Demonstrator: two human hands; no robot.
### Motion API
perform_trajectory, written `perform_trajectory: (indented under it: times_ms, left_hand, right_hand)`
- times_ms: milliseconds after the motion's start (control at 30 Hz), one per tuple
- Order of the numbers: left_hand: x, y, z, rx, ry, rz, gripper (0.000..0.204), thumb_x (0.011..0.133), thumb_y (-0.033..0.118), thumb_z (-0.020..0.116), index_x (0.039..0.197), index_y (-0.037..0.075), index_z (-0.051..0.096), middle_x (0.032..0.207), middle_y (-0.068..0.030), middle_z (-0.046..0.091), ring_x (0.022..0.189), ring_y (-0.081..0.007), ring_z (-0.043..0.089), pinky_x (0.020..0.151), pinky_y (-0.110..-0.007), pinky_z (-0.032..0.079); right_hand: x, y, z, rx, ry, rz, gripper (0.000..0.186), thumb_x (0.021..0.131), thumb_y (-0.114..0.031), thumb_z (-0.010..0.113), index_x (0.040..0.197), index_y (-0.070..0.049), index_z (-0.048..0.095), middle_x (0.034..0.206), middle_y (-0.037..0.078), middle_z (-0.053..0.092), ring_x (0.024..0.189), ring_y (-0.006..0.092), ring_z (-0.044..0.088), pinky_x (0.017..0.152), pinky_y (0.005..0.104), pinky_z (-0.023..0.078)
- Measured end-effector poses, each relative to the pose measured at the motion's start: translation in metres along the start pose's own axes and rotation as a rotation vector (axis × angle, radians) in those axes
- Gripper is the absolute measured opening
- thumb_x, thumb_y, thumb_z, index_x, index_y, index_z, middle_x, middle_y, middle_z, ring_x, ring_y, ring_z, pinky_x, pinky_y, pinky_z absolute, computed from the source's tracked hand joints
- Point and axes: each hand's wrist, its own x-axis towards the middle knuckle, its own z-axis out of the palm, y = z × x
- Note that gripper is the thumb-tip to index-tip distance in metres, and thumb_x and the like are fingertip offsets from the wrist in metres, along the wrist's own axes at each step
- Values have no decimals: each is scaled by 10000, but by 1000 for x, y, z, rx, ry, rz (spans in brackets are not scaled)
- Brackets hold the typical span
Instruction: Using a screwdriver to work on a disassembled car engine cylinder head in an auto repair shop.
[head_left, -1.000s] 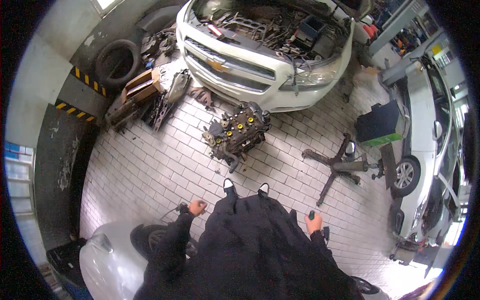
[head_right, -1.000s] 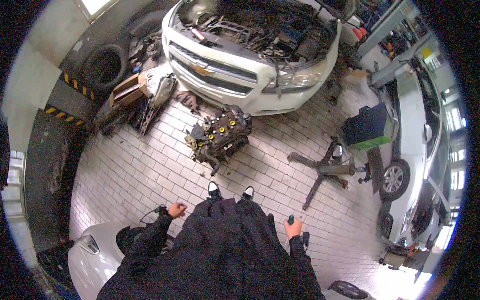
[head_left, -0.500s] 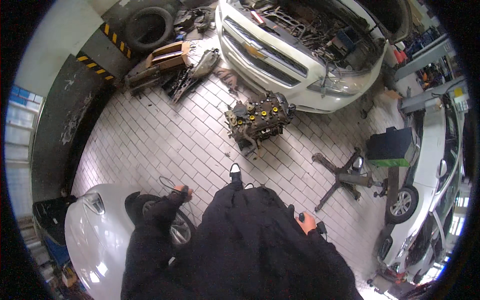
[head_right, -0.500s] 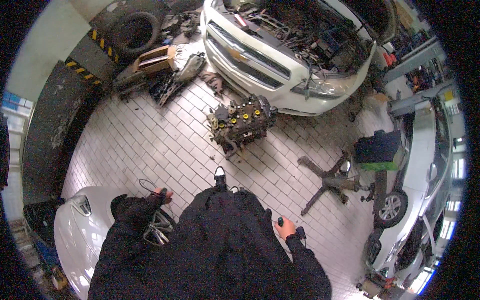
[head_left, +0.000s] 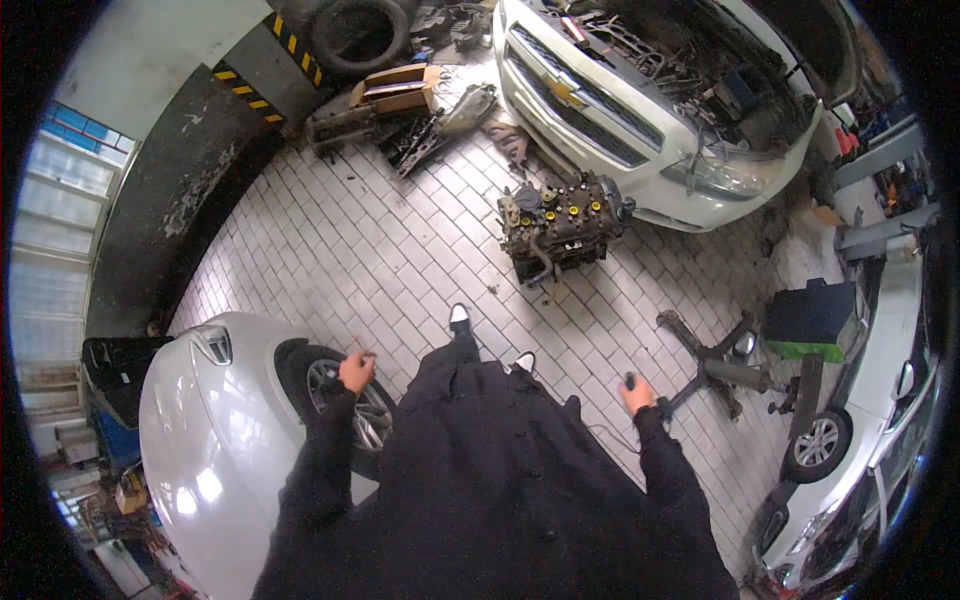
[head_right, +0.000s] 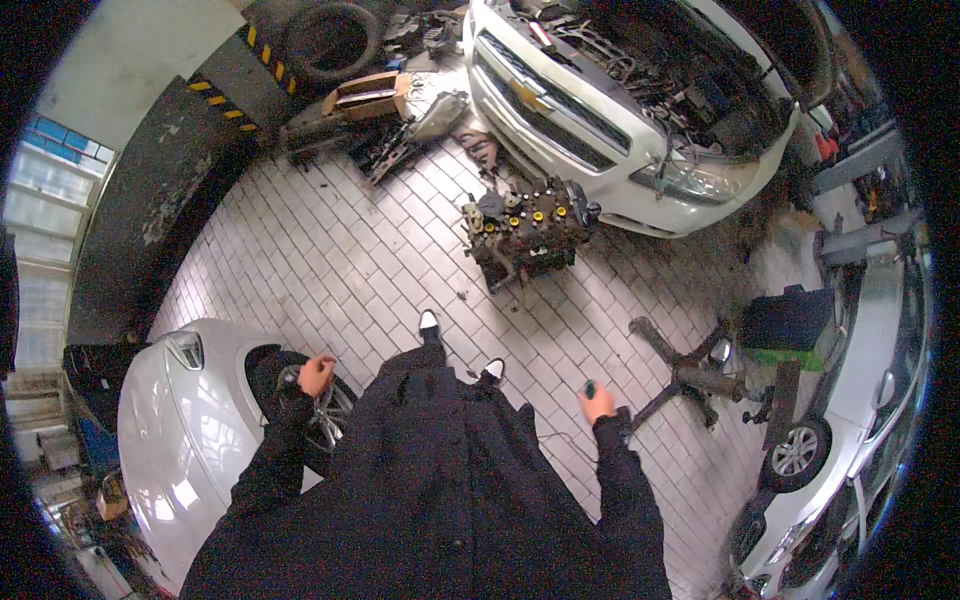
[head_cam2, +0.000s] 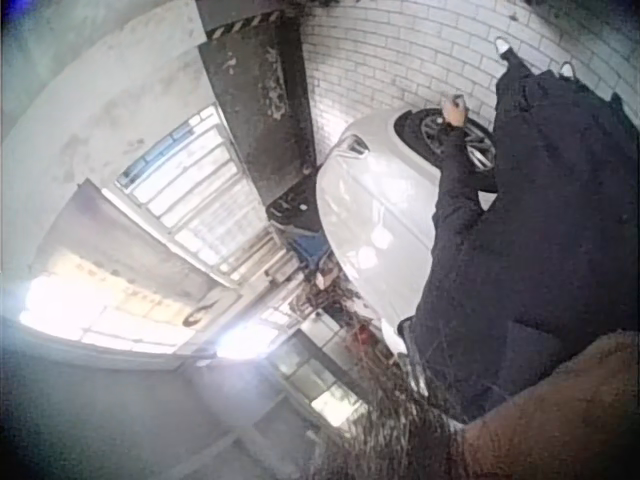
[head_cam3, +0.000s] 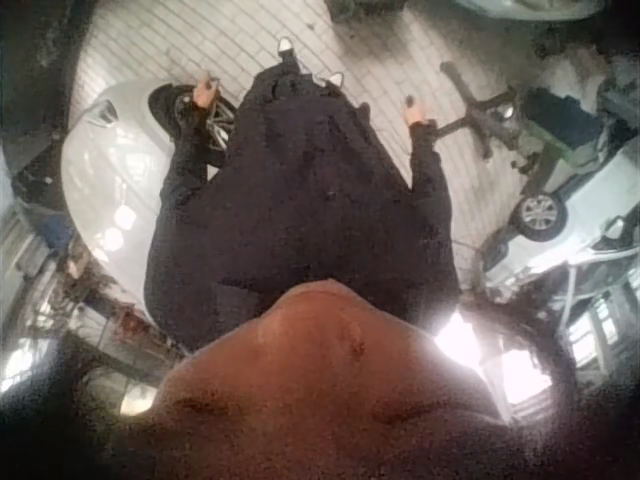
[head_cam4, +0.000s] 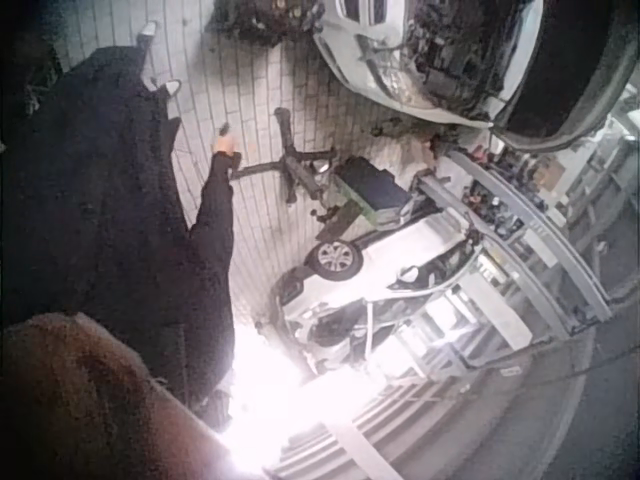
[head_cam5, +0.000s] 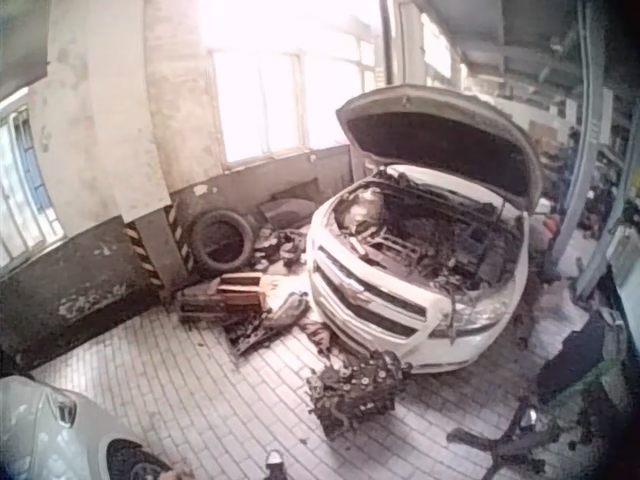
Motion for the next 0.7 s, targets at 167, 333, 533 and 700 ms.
perform_trajectory:
  times_ms: [167,333,533,700]
  left_hand:
    - [-24,-84,42,-320,-47,-141,260,938,280,622,995,56,740,670,-54,695,557,-135,645,561,-305,508]
    - [7,-124,25,-711,-146,-403,252,948,275,634,1044,51,696,693,-75,675,546,-146,624,512,-294,505]
    - [102,-156,-55,-763,-130,-379,241,983,216,572,1073,22,683,697,-74,652,555,-150,617,499,-294,496]
    - [177,-207,-126,-786,-46,-380,260,987,236,559,1083,31,686,693,-60,643,564,-137,615,510,-268,484]
  right_hand:
    - [-44,-88,61,59,-105,20,398,794,-373,699,1009,-42,650,911,250,690,897,451,661,800,514,529]
    - [-56,-138,110,144,-23,102,361,779,-356,701,901,-22,634,849,243,677,839,450,656,757,508,512]
    - [-44,-222,114,144,-80,245,381,770,-375,719,885,-17,660,865,233,691,899,430,659,786,486,502]
    - [10,-322,84,180,67,164,391,763,-377,710,871,-13,616,786,243,651,831,449,643,739,498,494]
